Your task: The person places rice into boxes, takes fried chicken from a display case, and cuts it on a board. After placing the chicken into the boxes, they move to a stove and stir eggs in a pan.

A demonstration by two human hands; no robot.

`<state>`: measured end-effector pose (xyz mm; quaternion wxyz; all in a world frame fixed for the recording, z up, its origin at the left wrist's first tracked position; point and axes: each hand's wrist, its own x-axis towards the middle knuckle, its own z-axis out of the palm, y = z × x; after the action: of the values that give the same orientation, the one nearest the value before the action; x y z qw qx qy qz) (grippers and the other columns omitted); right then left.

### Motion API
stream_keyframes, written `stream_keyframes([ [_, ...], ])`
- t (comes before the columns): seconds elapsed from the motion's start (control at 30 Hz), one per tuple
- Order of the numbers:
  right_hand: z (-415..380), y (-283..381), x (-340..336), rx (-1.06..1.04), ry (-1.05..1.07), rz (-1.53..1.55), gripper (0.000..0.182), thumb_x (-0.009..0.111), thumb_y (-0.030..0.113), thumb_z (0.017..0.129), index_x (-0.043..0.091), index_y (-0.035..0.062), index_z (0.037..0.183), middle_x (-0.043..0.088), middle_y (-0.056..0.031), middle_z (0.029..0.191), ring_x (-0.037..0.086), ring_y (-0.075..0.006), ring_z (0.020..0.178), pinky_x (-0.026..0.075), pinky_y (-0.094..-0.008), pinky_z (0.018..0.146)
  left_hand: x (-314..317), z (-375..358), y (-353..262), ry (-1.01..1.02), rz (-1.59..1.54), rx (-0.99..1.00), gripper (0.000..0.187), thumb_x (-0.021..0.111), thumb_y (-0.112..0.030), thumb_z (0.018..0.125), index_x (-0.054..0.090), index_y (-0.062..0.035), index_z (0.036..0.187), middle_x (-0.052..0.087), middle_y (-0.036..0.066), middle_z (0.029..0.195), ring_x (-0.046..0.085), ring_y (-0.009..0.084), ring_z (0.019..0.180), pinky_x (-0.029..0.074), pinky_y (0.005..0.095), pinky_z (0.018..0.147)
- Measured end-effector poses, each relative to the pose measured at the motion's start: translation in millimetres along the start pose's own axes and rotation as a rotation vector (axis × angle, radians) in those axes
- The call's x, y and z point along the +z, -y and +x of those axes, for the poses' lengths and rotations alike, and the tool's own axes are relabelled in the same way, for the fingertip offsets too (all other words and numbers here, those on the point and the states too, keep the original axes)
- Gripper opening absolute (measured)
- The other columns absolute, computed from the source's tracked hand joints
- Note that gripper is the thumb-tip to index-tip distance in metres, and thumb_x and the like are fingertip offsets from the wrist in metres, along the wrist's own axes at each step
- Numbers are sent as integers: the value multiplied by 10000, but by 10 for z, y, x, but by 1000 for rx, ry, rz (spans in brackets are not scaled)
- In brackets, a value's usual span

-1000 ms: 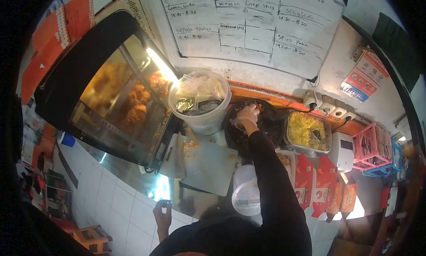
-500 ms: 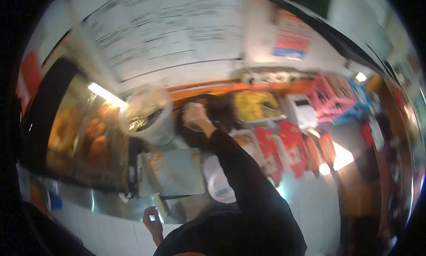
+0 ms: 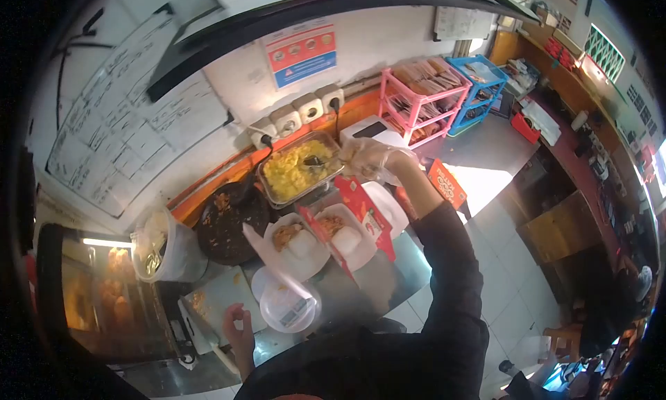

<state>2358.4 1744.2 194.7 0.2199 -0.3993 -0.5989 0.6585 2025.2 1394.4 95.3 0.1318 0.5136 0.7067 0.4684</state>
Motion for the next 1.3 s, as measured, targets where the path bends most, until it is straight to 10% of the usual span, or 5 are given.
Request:
stream_keyframes([
  [0.4, 587, -1415, -281, 81, -161, -1221, 279, 586, 123, 739, 625, -38, 963, 632, -187, 881, 622, -355, 946, 523, -410, 762, 1079, 659, -258, 289, 109, -26, 931, 645, -57, 789, -12, 4, 1446, 246, 254, 1434, 341, 317, 1303, 334, 376, 1047],
  [0.57, 647, -613, 672, -802, -631, -1629, 196, 632, 156, 668, 671, 24, 807, 656, -199, 880, 656, -314, 828, 518, -399, 670, 1102, 598, -33, 346, -93, -177, 916, 609, -62, 762, -7, 65, 1429, 239, 291, 1447, 336, 378, 1314, 329, 367, 1048],
  [0.7, 1594, -602, 1763, -744, 416, -1517, 275, 504, 227, 841, 685, 25, 885, 655, -164, 831, 640, -309, 755, 513, -395, 661, 1131, 547, -106, 329, 10, -113, 876, 538, -6, 742, 28, 14, 1453, 253, 277, 1449, 365, 398, 1290, 335, 357, 1043],
  [0.97, 1768, -803, 2032, -215, 442, -1396, 359, 535, 346, 815, 695, 67, 974, 654, -157, 1028, 613, -315, 987, 472, -407, 841, 1085, 526, -100, 292, -7, -139, 812, 488, 16, 746, 83, 2, 1449, 319, 308, 1390, 457, 446, 1172, 425, 422, 939],
  [1.3, 2342, -1365, 1848, -497, 889, -1290, 316, 551, 318, 806, 697, 99, 979, 661, -158, 986, 630, -327, 907, 484, -434, 747, 981, 487, 78, 255, -58, -38, 787, 514, 7, 770, 113, -5, 1446, 335, 294, 1384, 427, 429, 1216, 396, 410, 975],
])
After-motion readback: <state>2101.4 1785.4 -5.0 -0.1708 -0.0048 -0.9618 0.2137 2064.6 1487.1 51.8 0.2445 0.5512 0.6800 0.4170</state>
